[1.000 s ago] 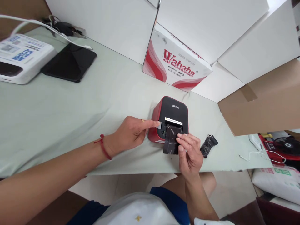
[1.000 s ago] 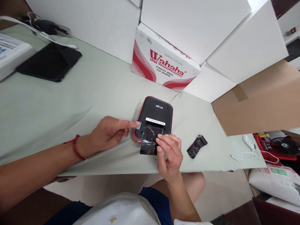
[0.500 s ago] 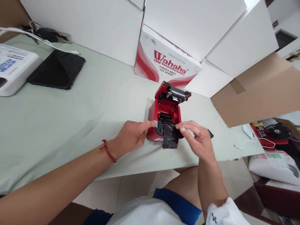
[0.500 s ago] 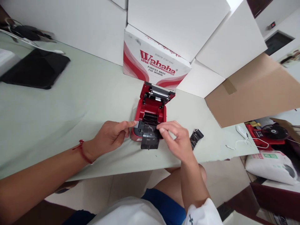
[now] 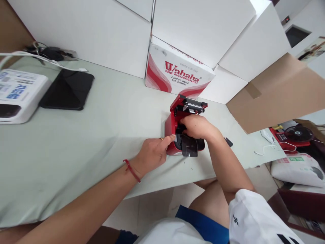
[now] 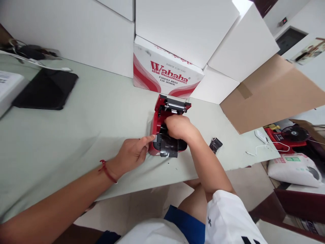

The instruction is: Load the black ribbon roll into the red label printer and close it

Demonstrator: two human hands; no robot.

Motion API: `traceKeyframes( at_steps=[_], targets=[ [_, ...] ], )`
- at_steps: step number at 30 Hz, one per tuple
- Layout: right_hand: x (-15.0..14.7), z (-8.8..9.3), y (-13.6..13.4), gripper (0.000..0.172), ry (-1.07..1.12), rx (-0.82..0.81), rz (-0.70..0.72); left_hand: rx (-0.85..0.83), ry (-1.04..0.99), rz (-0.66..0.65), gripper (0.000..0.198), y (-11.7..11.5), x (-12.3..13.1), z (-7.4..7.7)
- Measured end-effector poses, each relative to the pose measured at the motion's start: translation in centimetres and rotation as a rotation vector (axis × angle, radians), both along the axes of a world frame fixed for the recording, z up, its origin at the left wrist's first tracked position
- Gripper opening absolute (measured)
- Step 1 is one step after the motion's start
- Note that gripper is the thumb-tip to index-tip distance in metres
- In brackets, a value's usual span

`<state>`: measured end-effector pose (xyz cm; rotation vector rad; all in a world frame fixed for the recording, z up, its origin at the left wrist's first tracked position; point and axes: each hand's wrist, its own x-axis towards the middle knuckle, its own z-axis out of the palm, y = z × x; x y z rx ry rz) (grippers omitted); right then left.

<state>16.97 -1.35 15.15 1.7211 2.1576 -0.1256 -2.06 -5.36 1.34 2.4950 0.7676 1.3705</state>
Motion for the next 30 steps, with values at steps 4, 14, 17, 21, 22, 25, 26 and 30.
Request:
traceKeyframes(
  at_steps=[4, 14, 17, 21, 22, 25, 26, 30],
  targets=[
    [1.4, 1.8, -2.2, 0.031, 0.199, 0.084, -0.015, -0.054, 0.006, 0.034, 0.053, -0.5, 0.1, 0.3],
    [14.3, 2.6, -9.1, 0.038, 0.732, 0.135, -0.419, -0.110, 0.027, 0.029, 0.055, -0.7, -0.2, -0.2],
    [15.8, -1.5, -9.6, 0.032, 0.680, 0.042, -0.470, -0.104, 0.017, 0.009, 0.056, -0.6, -0.2, -0.3],
    [16.6, -5.0, -10.1, 0.036, 0.572, 0.099, -0.531, -0.127, 0.028, -0.005, 0.058, -0.6, -0.3, -0.3],
    [17.1, -5.2, -10.2, 0.040, 0.549, 0.147, -0.564, -0.136, 0.029, -0.008, 0.058, -0.6, -0.3, -0.3],
    [19.5, -5.1, -10.6, 0.049, 0.416, 0.344, -0.708, -0.140, 0.023, -0.008, 0.057, -0.7, -0.4, -0.1],
    [20.5, -5.0, -10.6, 0.050, 0.364, 0.389, -0.752, -0.136, 0.022, -0.007, 0.056, -0.7, -0.4, 0.0],
    [23.2, -5.7, -10.4, 0.048, 0.269, 0.359, -0.821, -0.123, 0.023, -0.007, 0.055, -0.8, -0.3, 0.1]
  ],
)
